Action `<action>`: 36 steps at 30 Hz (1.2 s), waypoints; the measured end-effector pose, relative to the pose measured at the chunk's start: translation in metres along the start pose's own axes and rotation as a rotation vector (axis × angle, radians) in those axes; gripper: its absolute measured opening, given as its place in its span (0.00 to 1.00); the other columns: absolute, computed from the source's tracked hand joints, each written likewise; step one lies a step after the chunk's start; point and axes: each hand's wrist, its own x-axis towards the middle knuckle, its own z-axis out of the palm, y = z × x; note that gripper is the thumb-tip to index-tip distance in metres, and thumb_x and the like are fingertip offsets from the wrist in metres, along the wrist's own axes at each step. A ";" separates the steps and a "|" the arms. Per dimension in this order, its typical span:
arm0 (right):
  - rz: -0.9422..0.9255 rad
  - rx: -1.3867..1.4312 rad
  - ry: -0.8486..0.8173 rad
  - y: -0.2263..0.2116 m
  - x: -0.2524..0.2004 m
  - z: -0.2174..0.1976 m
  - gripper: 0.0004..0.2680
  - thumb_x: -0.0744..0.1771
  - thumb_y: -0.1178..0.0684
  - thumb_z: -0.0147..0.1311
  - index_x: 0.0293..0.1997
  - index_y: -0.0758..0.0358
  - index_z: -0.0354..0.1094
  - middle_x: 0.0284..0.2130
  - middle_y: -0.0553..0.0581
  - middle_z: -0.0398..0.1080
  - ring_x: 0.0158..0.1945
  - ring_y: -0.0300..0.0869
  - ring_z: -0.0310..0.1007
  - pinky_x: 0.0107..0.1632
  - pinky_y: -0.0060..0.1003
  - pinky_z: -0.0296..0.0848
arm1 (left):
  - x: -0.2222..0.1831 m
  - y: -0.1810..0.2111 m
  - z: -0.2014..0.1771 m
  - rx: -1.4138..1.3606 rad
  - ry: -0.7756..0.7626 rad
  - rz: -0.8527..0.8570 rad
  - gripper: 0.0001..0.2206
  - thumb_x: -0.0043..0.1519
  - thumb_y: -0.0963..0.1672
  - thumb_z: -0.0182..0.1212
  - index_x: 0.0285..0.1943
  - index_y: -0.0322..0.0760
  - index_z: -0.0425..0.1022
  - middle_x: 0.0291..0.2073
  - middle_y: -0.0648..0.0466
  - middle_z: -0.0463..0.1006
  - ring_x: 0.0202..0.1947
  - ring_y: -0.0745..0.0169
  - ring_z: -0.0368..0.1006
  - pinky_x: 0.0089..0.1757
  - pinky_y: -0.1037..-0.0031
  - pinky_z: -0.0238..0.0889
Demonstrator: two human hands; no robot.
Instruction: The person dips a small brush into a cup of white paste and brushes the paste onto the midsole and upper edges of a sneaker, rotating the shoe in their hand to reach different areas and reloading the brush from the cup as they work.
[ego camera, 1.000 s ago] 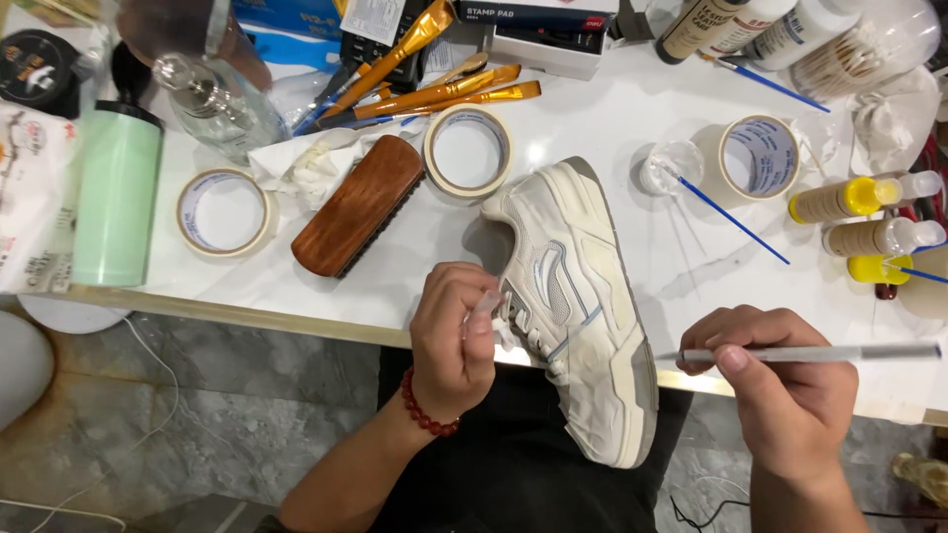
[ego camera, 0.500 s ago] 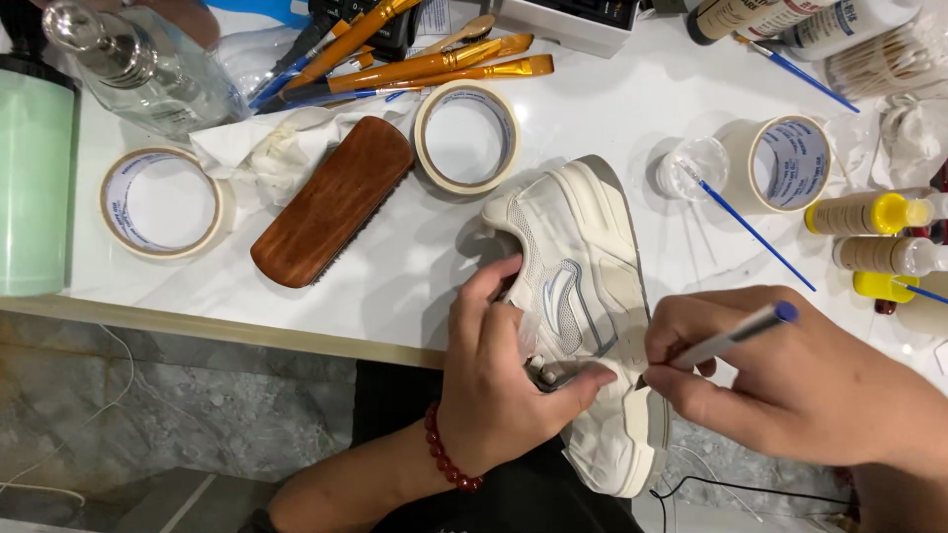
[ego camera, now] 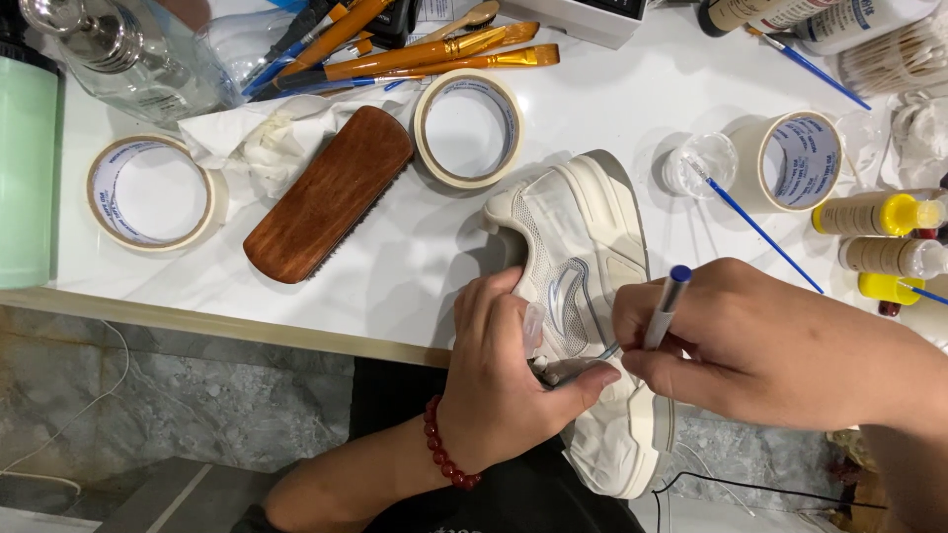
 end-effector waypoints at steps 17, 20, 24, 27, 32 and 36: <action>-0.119 0.009 -0.018 -0.004 0.013 -0.015 0.06 0.65 0.48 0.55 0.39 0.56 0.70 0.17 0.52 0.71 0.25 0.42 0.72 0.30 0.39 0.70 | 0.001 -0.002 0.003 -0.049 -0.049 -0.021 0.35 0.50 0.52 0.81 0.50 0.23 0.62 0.57 0.37 0.62 0.59 0.40 0.62 0.56 0.53 0.63; -0.141 0.015 -0.004 -0.005 0.014 -0.015 0.06 0.65 0.49 0.55 0.39 0.57 0.70 0.17 0.53 0.71 0.25 0.42 0.72 0.29 0.40 0.70 | 0.001 -0.001 0.002 -0.048 -0.042 -0.021 0.36 0.50 0.52 0.81 0.52 0.22 0.62 0.57 0.37 0.62 0.59 0.40 0.62 0.56 0.53 0.63; -0.080 0.009 0.017 -0.008 0.013 -0.017 0.06 0.65 0.48 0.55 0.40 0.55 0.71 0.17 0.53 0.72 0.25 0.42 0.72 0.29 0.40 0.70 | 0.000 -0.001 0.002 -0.063 -0.038 -0.021 0.36 0.51 0.52 0.80 0.54 0.22 0.62 0.58 0.37 0.62 0.59 0.40 0.62 0.56 0.53 0.63; -0.047 -0.050 0.013 -0.004 0.012 -0.016 0.05 0.65 0.49 0.55 0.40 0.54 0.72 0.15 0.55 0.71 0.25 0.42 0.69 0.30 0.40 0.70 | -0.001 -0.003 0.003 -0.074 -0.049 -0.026 0.37 0.51 0.52 0.80 0.54 0.21 0.61 0.58 0.36 0.62 0.59 0.40 0.62 0.55 0.53 0.63; -0.290 -0.011 0.137 0.019 0.005 -0.009 0.06 0.66 0.51 0.56 0.34 0.61 0.70 0.18 0.54 0.70 0.23 0.42 0.70 0.29 0.39 0.69 | -0.001 -0.003 0.003 -0.053 -0.022 -0.010 0.34 0.51 0.52 0.80 0.50 0.23 0.62 0.57 0.35 0.62 0.58 0.39 0.62 0.55 0.53 0.62; -0.294 0.059 0.124 0.017 0.002 -0.005 0.05 0.65 0.52 0.56 0.33 0.59 0.72 0.20 0.50 0.74 0.24 0.39 0.69 0.27 0.37 0.70 | -0.001 -0.002 0.002 -0.064 -0.012 0.008 0.34 0.52 0.52 0.80 0.50 0.24 0.62 0.58 0.35 0.62 0.58 0.40 0.62 0.55 0.53 0.62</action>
